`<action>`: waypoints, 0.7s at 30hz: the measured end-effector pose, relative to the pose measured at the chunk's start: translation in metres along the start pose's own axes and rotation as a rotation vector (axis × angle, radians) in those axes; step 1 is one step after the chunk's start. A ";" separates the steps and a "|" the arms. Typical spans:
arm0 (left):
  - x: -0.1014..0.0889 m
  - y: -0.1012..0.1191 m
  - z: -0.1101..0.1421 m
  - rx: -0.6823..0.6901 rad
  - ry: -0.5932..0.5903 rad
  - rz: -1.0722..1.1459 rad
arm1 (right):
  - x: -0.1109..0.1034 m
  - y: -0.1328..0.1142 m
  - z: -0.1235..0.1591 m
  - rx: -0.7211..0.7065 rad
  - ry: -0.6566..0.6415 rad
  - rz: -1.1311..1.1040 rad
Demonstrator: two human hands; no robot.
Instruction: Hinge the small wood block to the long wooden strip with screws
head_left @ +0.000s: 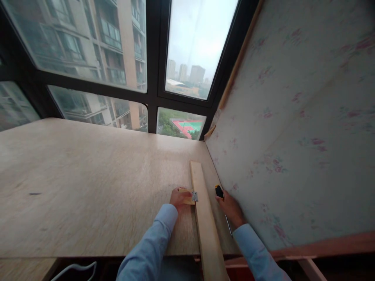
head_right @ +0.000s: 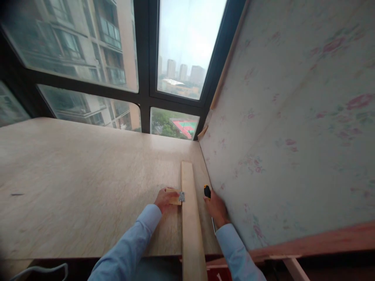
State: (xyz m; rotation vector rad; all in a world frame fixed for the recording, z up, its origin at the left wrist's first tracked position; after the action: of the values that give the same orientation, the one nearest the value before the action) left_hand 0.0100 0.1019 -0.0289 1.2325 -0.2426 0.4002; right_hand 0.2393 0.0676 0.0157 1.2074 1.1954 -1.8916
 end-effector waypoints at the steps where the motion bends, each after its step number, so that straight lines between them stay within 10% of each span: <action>1: 0.000 -0.001 0.000 -0.004 -0.001 0.005 | 0.001 0.000 0.000 0.001 -0.005 0.021; 21: -0.002 -0.021 -0.013 0.025 0.058 0.069 | 0.028 0.016 -0.010 -0.107 0.084 0.307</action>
State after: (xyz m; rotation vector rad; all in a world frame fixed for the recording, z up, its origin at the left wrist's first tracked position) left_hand 0.0168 0.1082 -0.0523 1.2379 -0.2315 0.4996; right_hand 0.2445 0.0693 -0.0169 1.3375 1.0700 -1.5471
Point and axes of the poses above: each hand's wrist, its own z-axis away from the middle knuckle, its own x-axis out of the palm, y = z × x, the point moved 2 cm from there along -z, towards the middle knuckle, and after that the axes turned 10 degrees about x, right-handed, at the moved point
